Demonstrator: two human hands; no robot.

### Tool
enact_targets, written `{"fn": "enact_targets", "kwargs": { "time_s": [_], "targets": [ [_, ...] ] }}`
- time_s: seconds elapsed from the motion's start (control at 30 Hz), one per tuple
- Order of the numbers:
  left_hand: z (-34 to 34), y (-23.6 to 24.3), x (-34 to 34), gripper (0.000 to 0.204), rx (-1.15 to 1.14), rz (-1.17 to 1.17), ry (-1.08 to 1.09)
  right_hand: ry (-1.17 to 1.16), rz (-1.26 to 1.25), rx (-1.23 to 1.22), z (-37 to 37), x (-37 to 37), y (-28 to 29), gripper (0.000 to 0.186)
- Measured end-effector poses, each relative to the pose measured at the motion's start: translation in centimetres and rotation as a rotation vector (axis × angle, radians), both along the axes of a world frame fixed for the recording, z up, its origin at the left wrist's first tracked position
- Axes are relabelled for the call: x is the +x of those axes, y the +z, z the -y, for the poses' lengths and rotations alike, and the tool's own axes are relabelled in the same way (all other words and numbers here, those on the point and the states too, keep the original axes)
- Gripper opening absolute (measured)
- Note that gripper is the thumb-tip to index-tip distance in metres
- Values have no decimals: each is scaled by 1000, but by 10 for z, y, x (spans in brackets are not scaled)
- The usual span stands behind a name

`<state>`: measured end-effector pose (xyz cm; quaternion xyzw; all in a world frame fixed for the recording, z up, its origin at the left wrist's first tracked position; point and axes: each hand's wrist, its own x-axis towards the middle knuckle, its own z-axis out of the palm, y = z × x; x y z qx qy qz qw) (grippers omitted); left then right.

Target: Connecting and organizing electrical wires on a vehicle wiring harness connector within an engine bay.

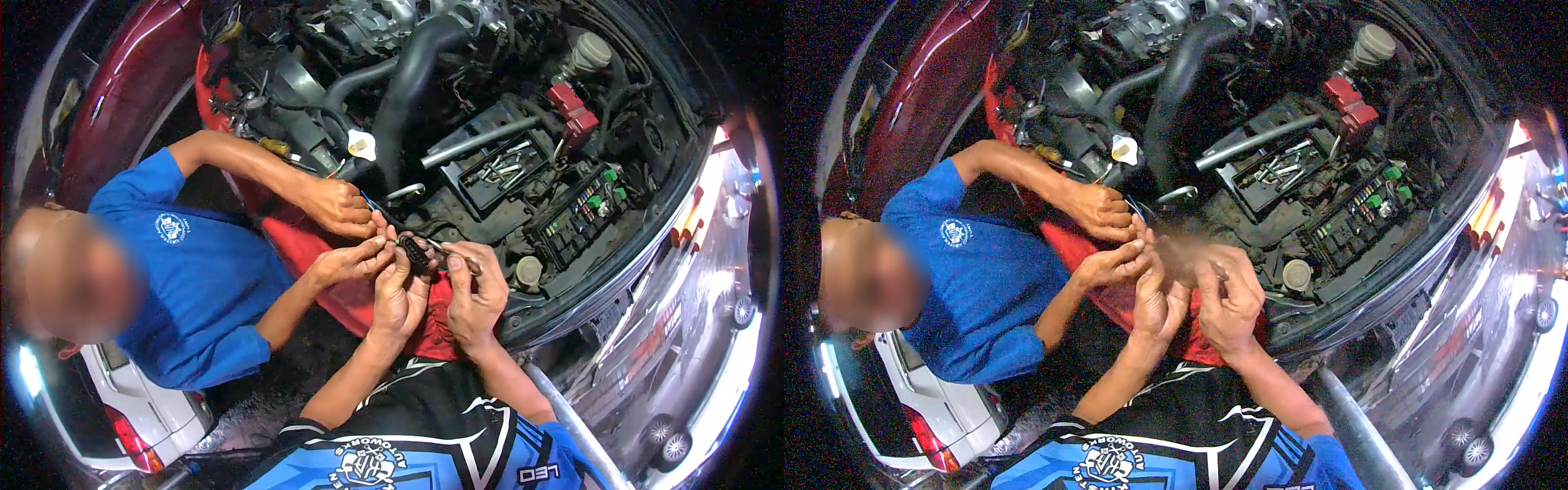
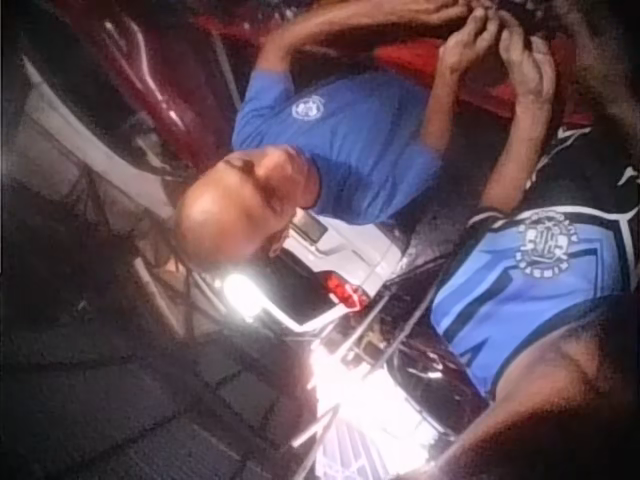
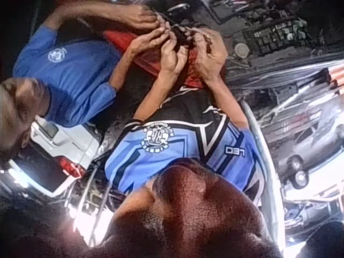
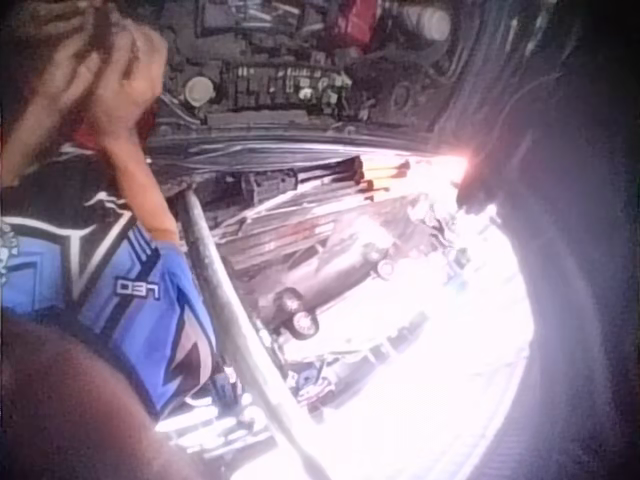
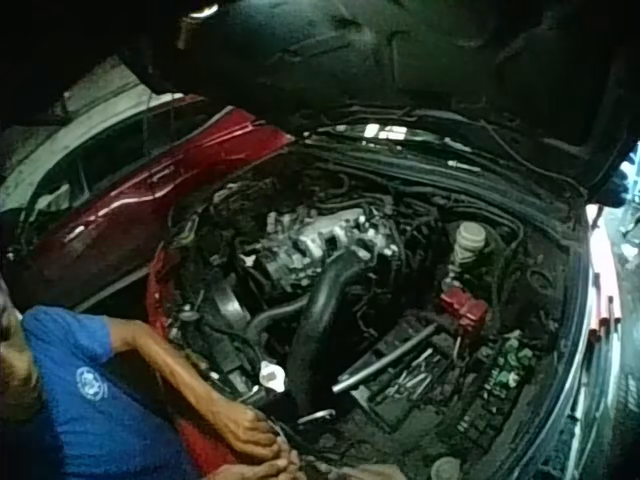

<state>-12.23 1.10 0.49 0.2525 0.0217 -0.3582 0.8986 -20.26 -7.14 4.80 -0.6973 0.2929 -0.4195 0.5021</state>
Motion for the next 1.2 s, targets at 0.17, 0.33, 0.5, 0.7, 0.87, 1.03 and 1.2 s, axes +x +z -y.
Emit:
{"fn": "enact_targets", "kwargs": {
  "time_s": [0.17, 0.33, 0.5, 0.7, 0.87, 1.03, 1.2],
  "targets": [
    [1, 4, -3, 35, 166, 55, -51, -33, 21, 136, 4, -5, 0, 13],
    [0, -1, -13, 36, 151, 190, -134, -50, 151, 328, 2, -13, 3, 16],
    [-3, -3, -9, 33, 100, 125, -194, -121, 151, 257, 2, -25, 0, 16],
    [-15, -33, 9, 33, -12, -77, -272, -22, 66, 101, -5, -23, 6, 11],
    [-13, -29, 8, 38, -54, -160, -272, 68, 43, -176, -6, -14, -11, 13],
    [-15, -32, 11, 40, -118, -257, -272, 94, 5, -217, -5, -4, -6, 12],
    [-21, -39, 12, 41, -64, -268, -250, 73, 6, -278, -4, 3, -6, 14]
  ]
}}
